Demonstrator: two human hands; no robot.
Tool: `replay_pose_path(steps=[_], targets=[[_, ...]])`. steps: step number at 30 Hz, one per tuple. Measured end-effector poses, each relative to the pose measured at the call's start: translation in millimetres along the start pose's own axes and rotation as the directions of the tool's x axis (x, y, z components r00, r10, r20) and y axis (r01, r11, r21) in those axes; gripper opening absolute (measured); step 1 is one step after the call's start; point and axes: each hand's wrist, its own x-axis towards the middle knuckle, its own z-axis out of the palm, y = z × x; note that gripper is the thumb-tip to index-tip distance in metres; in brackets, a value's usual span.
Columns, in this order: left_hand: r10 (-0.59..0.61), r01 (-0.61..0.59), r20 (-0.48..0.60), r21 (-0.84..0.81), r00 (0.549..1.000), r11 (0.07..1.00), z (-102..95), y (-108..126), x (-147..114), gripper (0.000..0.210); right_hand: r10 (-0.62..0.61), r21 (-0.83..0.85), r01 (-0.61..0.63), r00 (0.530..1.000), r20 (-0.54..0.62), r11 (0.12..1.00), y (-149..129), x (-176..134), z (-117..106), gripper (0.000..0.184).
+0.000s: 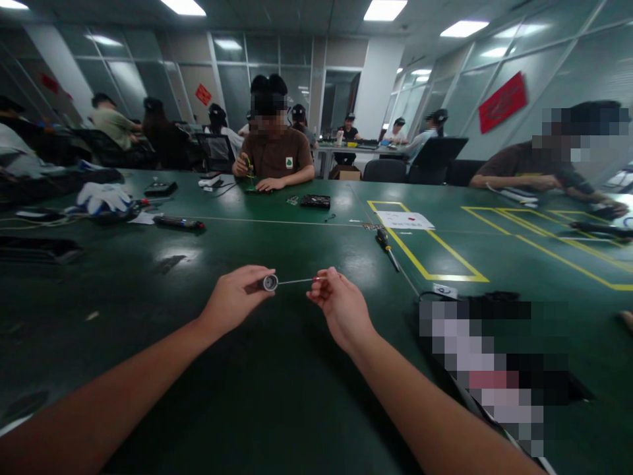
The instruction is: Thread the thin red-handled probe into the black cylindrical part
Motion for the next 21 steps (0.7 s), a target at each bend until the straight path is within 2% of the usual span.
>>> replay_pose_path(steps=[2,5,13,18,21], targets=[[-0.006,0.006,0.006,-0.004,1.000,1.000,-0.2,0.6,-0.2,0.043,-0.112,-0.087,0.113,0.994,0.017,0.990,1.3,-3.0,1.2,0.028],[0.002,-0.002,0.002,0.014,1.000,1.000,0.0,0.8,-0.6,0.043,-0.194,-0.218,0.198,0.980,0.044,0.956,4.8,-7.6,2.6,0.030],[-0.024,0.024,0.005,0.010,1.000,1.000,1.9,-2.8,-1.5,0.044,-0.250,-0.386,0.277,0.961,0.121,0.880,8.8,-9.9,1.7,0.030],[-0.046,0.046,0.017,0.017,0.999,0.999,1.5,-1.0,-0.9,0.044,-0.309,-0.528,0.370,0.929,0.203,0.765,6.3,-13.4,2.4,0.028],[-0.063,0.061,0.041,0.032,0.997,0.998,0.2,0.9,-0.3,0.044,-0.284,-0.576,0.401,0.915,0.286,0.712,2.6,-17.1,4.2,0.026]])
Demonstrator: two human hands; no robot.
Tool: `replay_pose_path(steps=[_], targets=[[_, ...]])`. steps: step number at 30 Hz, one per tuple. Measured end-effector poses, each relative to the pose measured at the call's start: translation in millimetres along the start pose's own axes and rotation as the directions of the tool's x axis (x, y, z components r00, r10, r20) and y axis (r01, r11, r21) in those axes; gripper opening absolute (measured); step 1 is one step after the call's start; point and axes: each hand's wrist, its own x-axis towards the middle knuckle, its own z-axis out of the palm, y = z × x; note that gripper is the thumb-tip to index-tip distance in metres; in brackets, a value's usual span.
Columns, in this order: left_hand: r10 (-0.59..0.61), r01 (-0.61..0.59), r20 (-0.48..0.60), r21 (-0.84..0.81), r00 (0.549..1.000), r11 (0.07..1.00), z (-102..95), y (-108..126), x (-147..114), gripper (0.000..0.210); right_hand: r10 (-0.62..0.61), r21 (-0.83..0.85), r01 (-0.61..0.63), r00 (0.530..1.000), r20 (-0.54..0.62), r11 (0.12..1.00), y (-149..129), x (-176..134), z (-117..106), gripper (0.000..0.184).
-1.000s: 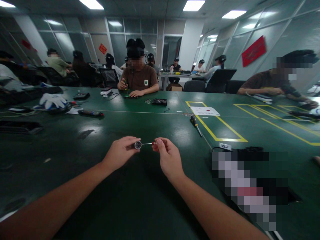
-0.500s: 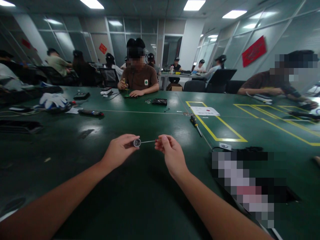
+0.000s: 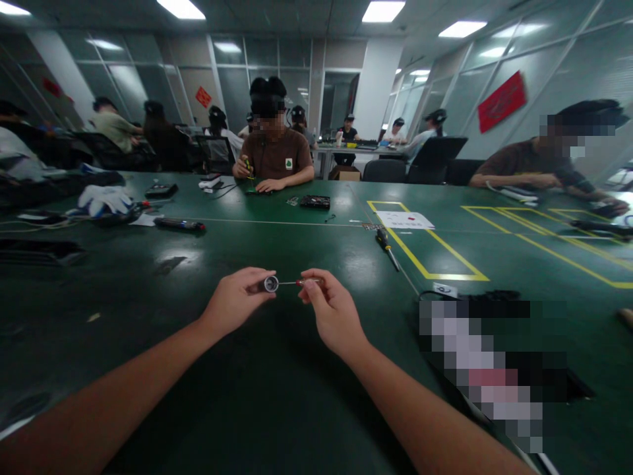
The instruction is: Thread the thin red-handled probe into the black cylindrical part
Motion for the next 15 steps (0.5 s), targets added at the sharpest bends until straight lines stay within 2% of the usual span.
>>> replay_pose_path(steps=[3,6,10,12,15], targets=[[-0.027,0.026,0.042,0.033,0.999,0.999,-0.9,1.5,-0.1,0.043,0.026,0.031,-0.027,0.999,0.036,0.999,-1.6,-1.3,0.6,0.028],[-0.036,0.032,0.074,0.051,0.997,0.998,-1.0,3.1,-0.8,0.043,0.080,0.065,-0.078,0.996,-0.032,0.995,1.6,-0.5,2.2,0.036],[-0.038,0.035,0.091,0.042,0.995,0.999,-0.1,4.9,-1.3,0.045,0.184,0.208,-0.152,0.973,-0.141,0.966,7.1,3.4,3.7,0.029],[-0.036,0.033,0.089,0.030,0.995,0.999,0.7,4.8,-1.2,0.046,0.216,0.270,-0.169,0.965,-0.152,0.948,8.7,5.1,3.7,0.027],[-0.031,0.029,0.071,0.023,0.997,0.999,2.1,2.7,-1.2,0.046,0.195,0.253,-0.159,0.973,-0.125,0.954,9.6,5.1,3.9,0.025]])
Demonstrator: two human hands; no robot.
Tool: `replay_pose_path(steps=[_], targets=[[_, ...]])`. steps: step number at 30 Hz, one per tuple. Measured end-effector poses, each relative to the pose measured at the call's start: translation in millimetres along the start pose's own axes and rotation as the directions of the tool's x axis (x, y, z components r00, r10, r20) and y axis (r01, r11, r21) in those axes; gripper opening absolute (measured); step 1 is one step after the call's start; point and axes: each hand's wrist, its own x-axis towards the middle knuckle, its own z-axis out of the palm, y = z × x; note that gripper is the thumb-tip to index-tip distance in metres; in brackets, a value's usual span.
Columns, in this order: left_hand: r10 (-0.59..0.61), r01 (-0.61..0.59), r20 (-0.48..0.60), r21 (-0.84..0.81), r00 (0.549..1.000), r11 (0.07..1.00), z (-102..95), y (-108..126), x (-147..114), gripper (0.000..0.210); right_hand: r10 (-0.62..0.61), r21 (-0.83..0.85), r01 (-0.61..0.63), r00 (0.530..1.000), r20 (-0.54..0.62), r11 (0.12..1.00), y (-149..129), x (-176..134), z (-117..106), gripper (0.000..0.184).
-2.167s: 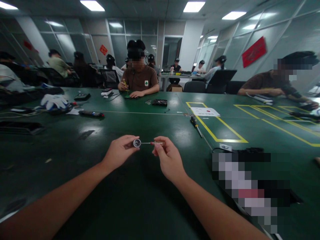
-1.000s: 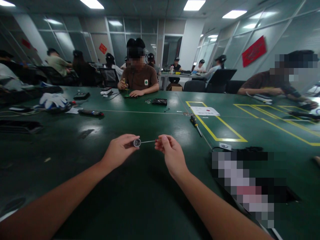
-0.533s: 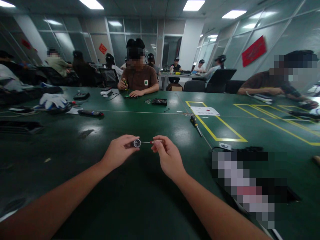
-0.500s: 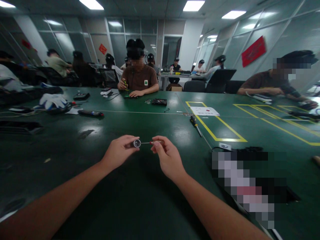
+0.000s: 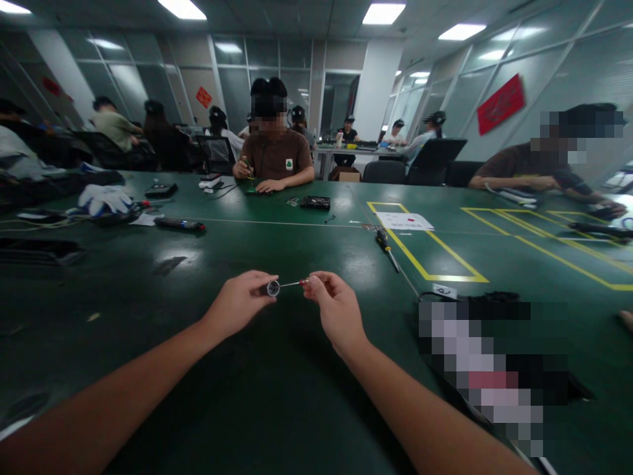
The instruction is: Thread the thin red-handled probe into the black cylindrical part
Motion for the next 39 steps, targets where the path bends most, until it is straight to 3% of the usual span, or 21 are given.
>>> replay_pose_path(steps=[6,9,11,13,22,28,33,39], targets=[[-0.023,0.025,-0.045,0.042,0.999,0.999,0.3,-3.4,-0.9,0.045,-0.052,-0.086,0.055,0.998,0.040,0.995,2.0,-3.5,3.1,0.025],[0.032,-0.030,-0.047,0.044,0.998,0.999,-1.8,-1.2,0.0,0.045,0.043,0.083,-0.042,0.999,0.001,0.996,2.4,3.7,-0.8,0.025],[0.080,-0.078,-0.069,0.039,0.994,0.996,-3.0,0.2,1.2,0.044,0.213,0.249,-0.218,0.976,0.046,0.944,2.5,11.0,-6.1,0.027],[0.093,-0.091,-0.083,0.035,0.992,0.995,-3.5,0.5,2.4,0.043,0.254,0.330,-0.239,0.967,-0.001,0.913,2.6,16.4,-10.5,0.027],[0.051,-0.050,-0.063,0.015,0.997,0.999,-3.3,-0.8,1.1,0.045,0.075,0.241,-0.069,0.997,-0.016,0.968,3.5,5.8,0.0,0.025],[0.061,-0.061,-0.073,0.006,0.995,0.998,-3.0,-2.0,0.7,0.046,-0.019,0.064,0.020,1.000,-0.011,0.998,0.1,1.7,1.8,0.025],[0.036,-0.035,-0.085,0.007,0.996,0.999,-3.3,-2.3,0.5,0.044,-0.103,-0.100,0.111,0.991,0.080,0.989,-5.4,-1.2,-0.5,0.021],[0.028,-0.026,-0.091,0.023,0.995,0.999,-3.6,-2.8,1.4,0.043,-0.130,-0.161,0.154,0.980,0.149,0.975,-10.5,-5.9,0.4,0.018]])
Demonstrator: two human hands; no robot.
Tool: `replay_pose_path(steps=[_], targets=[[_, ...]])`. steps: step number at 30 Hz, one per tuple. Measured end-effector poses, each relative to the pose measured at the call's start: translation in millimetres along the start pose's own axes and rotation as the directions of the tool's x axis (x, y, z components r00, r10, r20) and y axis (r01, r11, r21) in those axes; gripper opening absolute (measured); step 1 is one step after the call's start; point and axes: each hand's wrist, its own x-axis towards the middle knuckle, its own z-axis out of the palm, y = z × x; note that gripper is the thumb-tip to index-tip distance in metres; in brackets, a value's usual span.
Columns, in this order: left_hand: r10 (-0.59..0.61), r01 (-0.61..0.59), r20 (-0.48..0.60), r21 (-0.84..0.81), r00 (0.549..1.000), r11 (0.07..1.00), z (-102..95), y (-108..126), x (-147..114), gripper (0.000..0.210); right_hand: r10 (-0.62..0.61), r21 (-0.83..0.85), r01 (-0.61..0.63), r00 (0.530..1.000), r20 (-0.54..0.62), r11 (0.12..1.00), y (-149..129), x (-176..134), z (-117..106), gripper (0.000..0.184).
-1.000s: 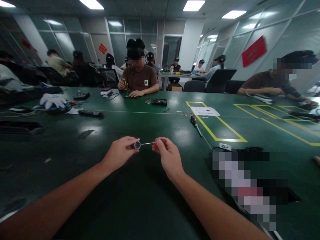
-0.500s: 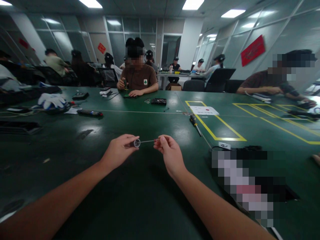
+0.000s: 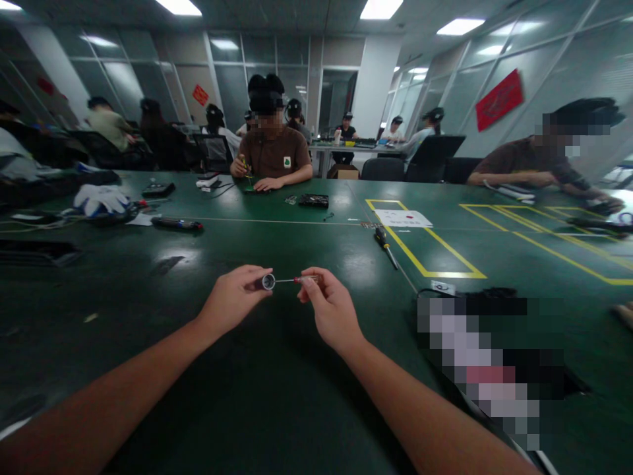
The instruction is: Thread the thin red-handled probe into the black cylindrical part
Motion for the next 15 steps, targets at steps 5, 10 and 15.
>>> replay_pose_path(steps=[5,10,15], targets=[[0.023,-0.023,0.023,-0.005,0.999,1.000,2.7,1.4,-1.1,0.043,0.013,0.011,-0.013,0.998,-0.063,1.000,-1.0,-0.7,2.3,0.030],[0.013,-0.013,0.060,0.008,0.998,1.000,4.1,3.5,-2.1,0.045,0.104,0.105,-0.095,0.991,-0.080,0.990,7.7,1.0,0.7,0.024],[-0.001,0.000,0.044,0.004,0.999,1.000,3.0,2.3,-1.7,0.044,0.113,0.214,-0.089,0.988,-0.103,0.973,13.8,1.4,1.0,0.015]])
